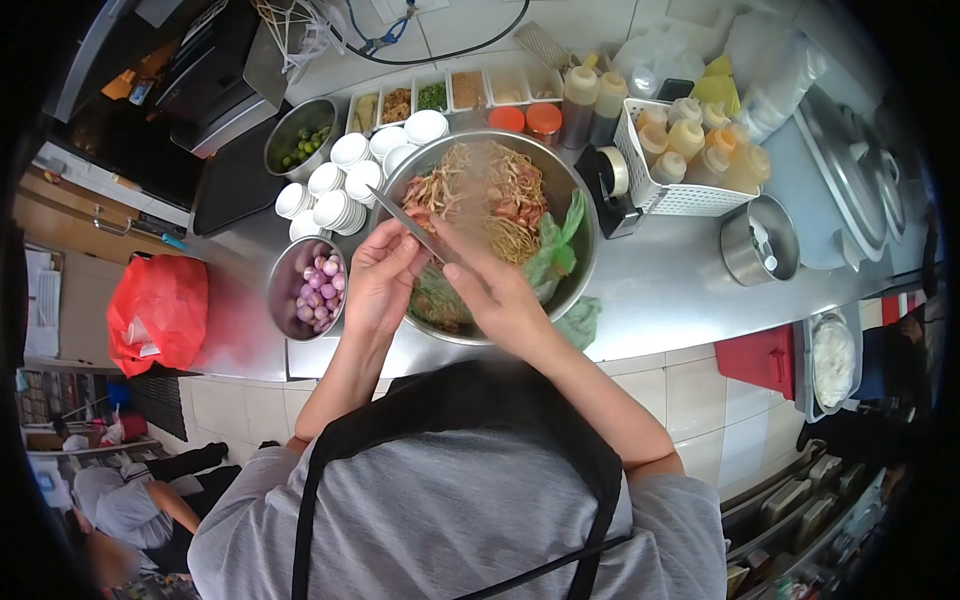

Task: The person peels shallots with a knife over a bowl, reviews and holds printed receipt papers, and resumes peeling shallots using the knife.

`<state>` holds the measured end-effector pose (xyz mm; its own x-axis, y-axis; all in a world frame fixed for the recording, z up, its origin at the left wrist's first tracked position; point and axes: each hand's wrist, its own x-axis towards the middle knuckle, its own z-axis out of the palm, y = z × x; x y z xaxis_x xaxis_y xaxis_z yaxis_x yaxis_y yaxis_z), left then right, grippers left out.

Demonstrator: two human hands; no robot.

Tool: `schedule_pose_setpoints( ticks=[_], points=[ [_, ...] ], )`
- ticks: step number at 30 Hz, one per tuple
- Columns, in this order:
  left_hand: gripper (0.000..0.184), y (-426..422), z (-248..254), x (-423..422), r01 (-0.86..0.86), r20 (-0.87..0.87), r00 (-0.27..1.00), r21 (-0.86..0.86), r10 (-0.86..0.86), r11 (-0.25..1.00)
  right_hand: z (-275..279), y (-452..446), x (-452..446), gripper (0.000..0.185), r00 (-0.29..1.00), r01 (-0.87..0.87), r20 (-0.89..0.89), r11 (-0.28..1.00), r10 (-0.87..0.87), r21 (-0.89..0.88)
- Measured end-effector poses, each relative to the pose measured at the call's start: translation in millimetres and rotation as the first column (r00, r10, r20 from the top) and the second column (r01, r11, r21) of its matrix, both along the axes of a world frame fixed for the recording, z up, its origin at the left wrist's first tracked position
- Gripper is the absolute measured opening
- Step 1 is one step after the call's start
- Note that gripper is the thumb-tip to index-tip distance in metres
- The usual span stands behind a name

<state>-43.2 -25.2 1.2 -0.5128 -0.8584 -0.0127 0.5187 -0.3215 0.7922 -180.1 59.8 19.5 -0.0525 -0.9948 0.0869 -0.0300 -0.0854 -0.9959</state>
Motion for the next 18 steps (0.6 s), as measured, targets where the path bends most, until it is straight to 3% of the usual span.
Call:
schedule_pose_setpoints(
  ticks=[8,12,18],
  points=[
    [0.027,12.3,-1.6,-5.7,-0.085,0.022,0.996,-0.067,0.087,0.994,-11.8,-1.0,7.8,0.031,0.983,0.145,0.129,0.982,-0.128,-0.124],
    [0.026,17.7,-1.7,-8.2,-0.101,0.056,0.993,-0.105,0.107,0.989,-13.1,-2.2,12.5,0.025,0.960,0.173,0.237,0.982,-0.152,-0.071],
    [0.033,18.1,2.7,-14.8,-0.090,0.023,0.995,-0.132,0.093,0.987,-15.9,-3.6,11.5,0.023,0.966,0.242,0.109,0.968,-0.234,-0.068]
  ],
)
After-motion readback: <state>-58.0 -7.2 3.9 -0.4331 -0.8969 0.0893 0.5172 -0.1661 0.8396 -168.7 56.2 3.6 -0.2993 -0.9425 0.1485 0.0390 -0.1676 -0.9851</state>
